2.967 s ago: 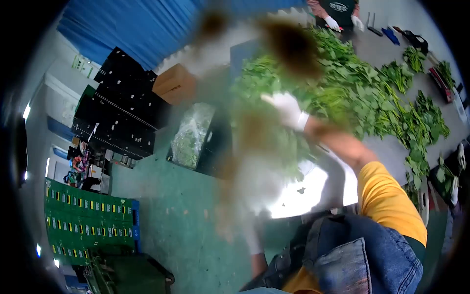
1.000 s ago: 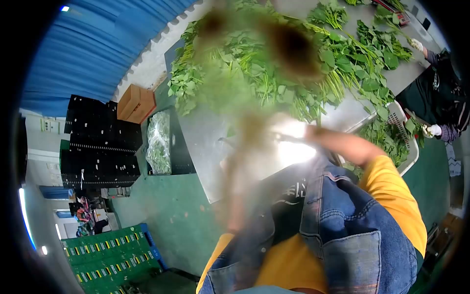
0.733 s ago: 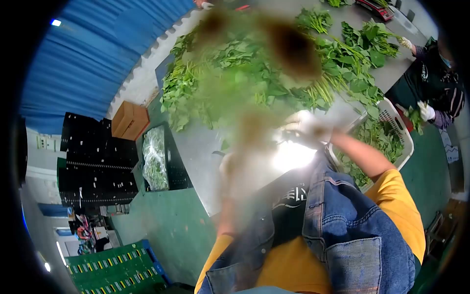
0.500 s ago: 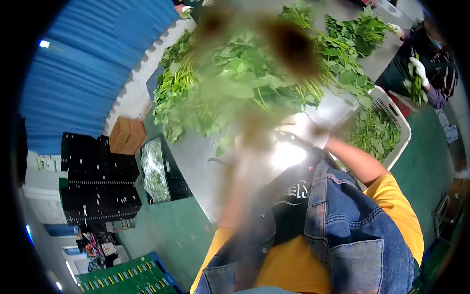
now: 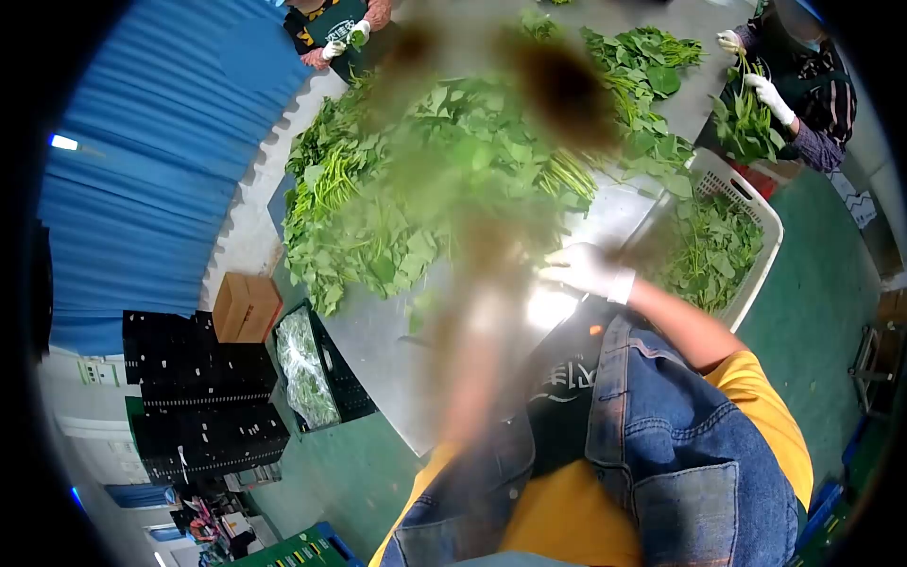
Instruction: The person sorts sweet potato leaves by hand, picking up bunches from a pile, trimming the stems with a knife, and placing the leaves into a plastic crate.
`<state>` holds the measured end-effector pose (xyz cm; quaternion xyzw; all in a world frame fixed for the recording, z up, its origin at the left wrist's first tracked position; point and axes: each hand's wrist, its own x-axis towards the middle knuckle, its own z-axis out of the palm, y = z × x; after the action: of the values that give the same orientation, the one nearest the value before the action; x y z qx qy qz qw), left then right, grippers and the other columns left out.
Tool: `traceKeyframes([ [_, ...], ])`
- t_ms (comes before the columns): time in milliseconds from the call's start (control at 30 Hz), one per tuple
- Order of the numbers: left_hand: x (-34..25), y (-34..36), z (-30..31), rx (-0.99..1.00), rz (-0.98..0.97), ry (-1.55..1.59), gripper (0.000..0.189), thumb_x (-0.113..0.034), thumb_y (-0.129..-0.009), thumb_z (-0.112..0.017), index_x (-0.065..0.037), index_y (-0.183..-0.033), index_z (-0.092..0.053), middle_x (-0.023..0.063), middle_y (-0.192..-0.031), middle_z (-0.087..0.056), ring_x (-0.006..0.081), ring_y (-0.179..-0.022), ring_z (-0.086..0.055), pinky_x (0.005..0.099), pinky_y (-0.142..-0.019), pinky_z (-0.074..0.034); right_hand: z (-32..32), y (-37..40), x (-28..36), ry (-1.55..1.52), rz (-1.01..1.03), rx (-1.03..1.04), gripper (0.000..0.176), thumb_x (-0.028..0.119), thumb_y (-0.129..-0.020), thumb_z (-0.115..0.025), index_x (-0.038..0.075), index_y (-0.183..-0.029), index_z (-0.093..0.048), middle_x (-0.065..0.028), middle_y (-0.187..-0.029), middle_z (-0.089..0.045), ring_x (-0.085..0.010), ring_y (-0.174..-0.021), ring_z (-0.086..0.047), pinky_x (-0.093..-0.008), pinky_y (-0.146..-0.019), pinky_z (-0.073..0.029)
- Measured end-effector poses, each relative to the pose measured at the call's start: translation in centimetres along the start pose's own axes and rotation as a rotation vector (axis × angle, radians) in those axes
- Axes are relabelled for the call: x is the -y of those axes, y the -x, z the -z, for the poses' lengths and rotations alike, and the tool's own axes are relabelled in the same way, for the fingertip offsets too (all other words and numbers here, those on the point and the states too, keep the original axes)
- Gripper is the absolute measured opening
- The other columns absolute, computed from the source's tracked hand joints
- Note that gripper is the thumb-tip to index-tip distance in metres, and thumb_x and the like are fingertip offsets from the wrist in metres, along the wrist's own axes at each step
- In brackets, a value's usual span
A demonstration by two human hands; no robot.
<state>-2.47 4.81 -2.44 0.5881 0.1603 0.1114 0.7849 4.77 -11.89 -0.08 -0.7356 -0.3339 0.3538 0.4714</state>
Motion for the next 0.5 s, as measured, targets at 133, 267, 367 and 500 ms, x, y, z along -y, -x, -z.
traceKeyframes([
  [133,3.8,-0.4,-0.7,-0.009,-0.042,0.369,0.015,-0.01,-0.088,-0.056,0.0,-0.098,-0.06,0.001,-0.079,-0.061,0.0082,-0.067,-0.055,0.0199,-0.058,-0.045,0.1,-2.2,-1.9,0.167,0.128,-0.154,0.054,0.033,-0.081,-0.064,0.006,-0.126,-0.05,-0.0155,-0.118,-0.055,-0.0249,-0.102,-0.055,-0.033,-0.087,-0.043],
  [267,3.4,-1.1,-0.8,-0.038,-0.095,0.056,0.017,-0.01,-0.09,-0.051,0.0,-0.103,-0.058,0.0032,-0.087,-0.06,0.0087,-0.072,-0.056,0.0209,-0.06,-0.047,0.3,-3.0,-2.2,0.24,0.165,-0.168,0.058,0.03,-0.079,-0.06,0.01,-0.132,-0.044,-0.0172,-0.124,-0.051,-0.0319,-0.112,-0.049,-0.0372,-0.098,-0.037],
  [367,3.5,-1.5,-0.8,-0.077,-0.141,-0.253,0.019,-0.009,-0.093,-0.046,-0.001,-0.107,-0.056,0.0053,-0.095,-0.059,0.0091,-0.078,-0.056,0.0219,-0.062,-0.049,1.2,-1.3,1.8,0.556,0.141,-0.214,0.063,0.031,-0.077,-0.061,0.013,-0.134,-0.041,-0.0166,-0.122,-0.051,-0.0337,-0.106,-0.048,-0.0412,-0.093,-0.038],
  [500,0.3,-0.5,-3.0,-0.205,-0.263,-0.343,0.013,-0.011,-0.089,-0.054,-0.002,-0.095,-0.06,0.0002,-0.078,-0.059,0.0076,-0.067,-0.054,0.0229,-0.056,-0.044,1.9,-1.7,1.0,0.767,0.12,-0.262,0.076,0.045,-0.072,-0.062,0.017,-0.138,-0.035,-0.0153,-0.121,-0.05,-0.034,-0.105,-0.043,-0.0436,-0.088,-0.037],
])
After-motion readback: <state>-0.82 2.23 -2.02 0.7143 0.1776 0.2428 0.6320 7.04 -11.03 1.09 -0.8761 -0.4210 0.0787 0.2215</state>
